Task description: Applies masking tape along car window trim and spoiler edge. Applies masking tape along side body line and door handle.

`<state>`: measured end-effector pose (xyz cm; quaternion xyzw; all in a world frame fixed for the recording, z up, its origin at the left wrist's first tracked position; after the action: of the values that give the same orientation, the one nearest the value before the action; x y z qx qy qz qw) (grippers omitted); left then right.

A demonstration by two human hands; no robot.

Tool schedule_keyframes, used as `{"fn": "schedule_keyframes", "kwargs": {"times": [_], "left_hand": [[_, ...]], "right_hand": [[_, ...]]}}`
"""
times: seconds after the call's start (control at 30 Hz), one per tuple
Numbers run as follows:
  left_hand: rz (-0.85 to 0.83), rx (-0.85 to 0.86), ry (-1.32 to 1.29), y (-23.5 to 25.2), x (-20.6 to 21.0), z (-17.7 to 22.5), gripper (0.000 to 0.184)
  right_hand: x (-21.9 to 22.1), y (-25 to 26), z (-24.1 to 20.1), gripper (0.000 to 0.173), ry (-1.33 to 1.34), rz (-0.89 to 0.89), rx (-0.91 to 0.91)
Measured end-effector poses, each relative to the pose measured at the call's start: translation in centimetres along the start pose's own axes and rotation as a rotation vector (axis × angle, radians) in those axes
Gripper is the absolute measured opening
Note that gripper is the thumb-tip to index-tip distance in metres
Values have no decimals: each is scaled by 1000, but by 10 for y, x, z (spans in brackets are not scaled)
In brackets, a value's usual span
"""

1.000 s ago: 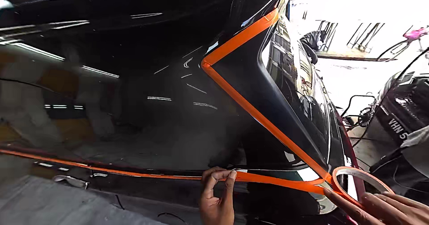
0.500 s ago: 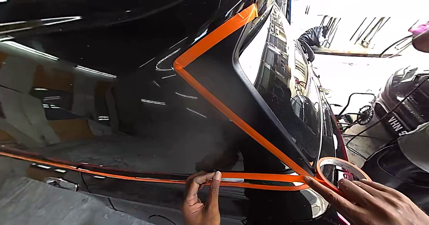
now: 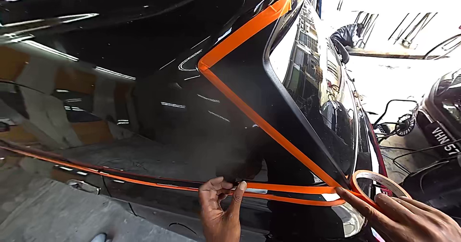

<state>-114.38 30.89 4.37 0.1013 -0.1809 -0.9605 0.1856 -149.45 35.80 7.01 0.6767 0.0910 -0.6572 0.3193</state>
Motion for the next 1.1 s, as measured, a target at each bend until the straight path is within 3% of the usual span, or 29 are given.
{"fn": "schedule_keyframes", "kwargs": {"times": [0.1, 0.17, 0.27, 0.37, 0.47, 0.73, 1.1], "left_hand": [[57, 60, -30, -4, -3, -10, 33], [64, 198, 121, -18, -4, -15, 27], [-58, 428, 396, -55, 19, -1, 17], [-239, 628, 484, -79, 68, 21, 26], [-306, 715, 565, -79, 100, 28, 33], [-308, 704, 820, -94, 126, 22, 40], [-321, 651, 940, -102, 137, 21, 49]], "right_hand": [[3, -1, 1, 51, 1, 3, -3], [5, -2, 2, 50, 6, 2, -9], [5, -3, 3, 50, 24, -18, -6], [4, -1, 2, 48, 54, -31, 6], [6, -1, 2, 47, 64, -27, 10], [10, -3, -3, 48, 12, 94, 62], [9, 4, -8, 28, 43, 196, 181]]}}
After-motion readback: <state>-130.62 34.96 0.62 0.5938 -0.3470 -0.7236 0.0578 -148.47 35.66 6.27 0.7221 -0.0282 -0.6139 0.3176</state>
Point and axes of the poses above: each hand's wrist, its own y-axis towards the middle knuckle, its own x-axis out of the palm, z = x × y, the point moved 3 cm from there along y, towards the middle knuckle, and after that the axes turned 7 degrees about -z, right-handed, at the moved point
